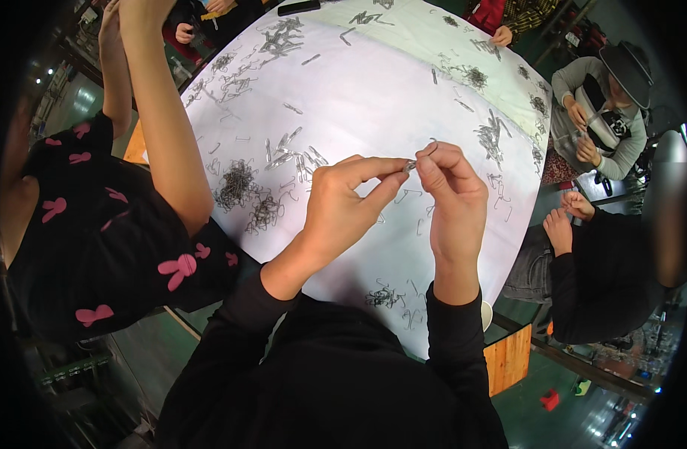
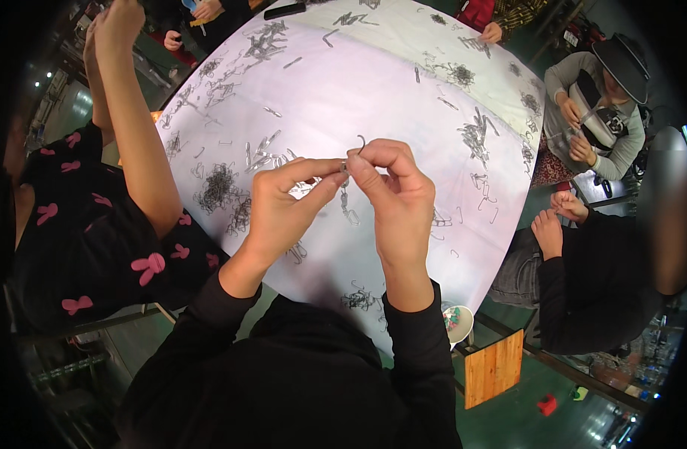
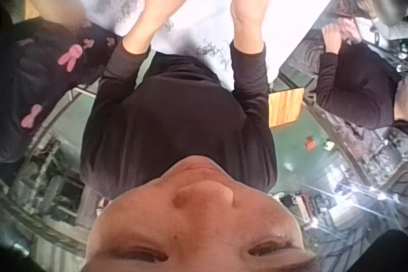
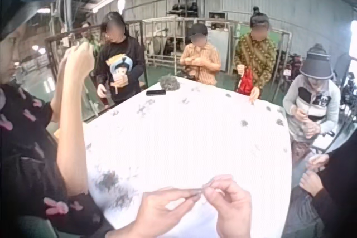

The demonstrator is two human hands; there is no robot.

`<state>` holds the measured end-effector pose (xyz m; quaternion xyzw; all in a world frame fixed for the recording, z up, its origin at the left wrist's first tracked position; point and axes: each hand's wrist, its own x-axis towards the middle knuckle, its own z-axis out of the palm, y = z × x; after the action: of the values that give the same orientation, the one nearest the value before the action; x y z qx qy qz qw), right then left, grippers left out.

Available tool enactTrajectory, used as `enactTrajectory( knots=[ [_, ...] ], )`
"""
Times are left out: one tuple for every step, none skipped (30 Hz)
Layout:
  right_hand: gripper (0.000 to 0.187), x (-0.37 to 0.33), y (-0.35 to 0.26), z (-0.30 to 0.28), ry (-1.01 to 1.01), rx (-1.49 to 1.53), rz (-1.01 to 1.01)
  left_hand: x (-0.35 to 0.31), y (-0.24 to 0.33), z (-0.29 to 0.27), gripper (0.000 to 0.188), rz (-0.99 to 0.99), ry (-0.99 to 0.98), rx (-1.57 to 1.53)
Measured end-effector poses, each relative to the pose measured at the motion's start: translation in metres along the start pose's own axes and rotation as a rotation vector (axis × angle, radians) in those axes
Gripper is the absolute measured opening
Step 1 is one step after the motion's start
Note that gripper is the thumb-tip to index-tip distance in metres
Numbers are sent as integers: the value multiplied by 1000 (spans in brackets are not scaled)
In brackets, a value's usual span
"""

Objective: The person links individual paperclips together by hand to form a chain. They repeatedly pick up paperclips from a large white sheet, connect them, and hang the completed chain onto a nearby metal frame. The process is repeated multiple times throughout the video.

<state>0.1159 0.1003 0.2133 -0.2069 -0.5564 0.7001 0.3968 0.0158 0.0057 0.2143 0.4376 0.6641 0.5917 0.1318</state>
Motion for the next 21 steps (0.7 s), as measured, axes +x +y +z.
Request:
enactTrajectory(
  knots=[
    [4, -3, 0, 2, 1, 9, -23, -1, 0, -2, 15, 24, -16, 18],
    [5, -4, -4, 5, 4, 17, -46, -1, -2, -3, 14, 48, -32, 36],
    [5, -5, -6, 7, 7, 29, -69, 0, -9, -7, 14, 20, -3, 18],
    [5, -6, -9, 7, -10, 32, -56, 5, -19, -10, 14, -2, 25, 0],
    [6, -7, -13, 9, -20, 40, -62, 12, -32, -13, 14, -22, 53, -17],
    [6, -9, -16, 12, -41, 50, -65, 17, -55, -16, 15, -49, 84, 49],
    [6, -12, -20, 13, -48, 51, -76, 22, -84, -16, 16, -71, 101, 104],
    [6, -12, -21, 14, -51, 49, -86, 23, -123, -14, 16, -113, 66, 188],
    [6, -9, -21, 14, -56, 49, -108, 27, -161, -9, 17, -145, 34, 272],
    [6, -8, -20, 14, -59, 49, -117, 24, -190, -1, 16, -232, -36, 415],
    [7, -7, -20, 12, -53, 38, -121, 22, -213, 8, 15, -313, -115, 555],
    [7, -6, -20, 10, -47, 29, -122, 18, -232, 18, 15, -259, -159, 669],
    [7, -5, -20, 9, -47, 20, -124, 14, -245, 25, 16, -203, -196, 782],
    [7, -3, -19, 10, -48, 19, -123, 11, -258, 31, 16, -147, -233, 893],
    [7, -2, -19, 10, -50, 16, -121, 11, -262, 35, 17, -143, -248, 910],
    [7, -1, -19, 10, -51, 12, -118, 12, -267, 39, 18, -140, -264, 926],
    [7, 0, -19, 10, -47, -2, -109, 14, -271, 42, 18, -136, -281, 942],
    [7, 1, -18, 10, -46, -12, -101, 18, -267, 42, 19, -177, -316, 898],
    [7, 1, -18, 11, -44, -23, -92, 23, -264, 41, 19, -218, -350, 853],
    [7, 0, -17, 10, -39, -26, -89, 27, -260, 40, 19, -259, -384, 808],
    [7, 1, -15, 10, -31, -26, -90, 34, -248, 39, 20, -292, -307, 611]
  ],
)
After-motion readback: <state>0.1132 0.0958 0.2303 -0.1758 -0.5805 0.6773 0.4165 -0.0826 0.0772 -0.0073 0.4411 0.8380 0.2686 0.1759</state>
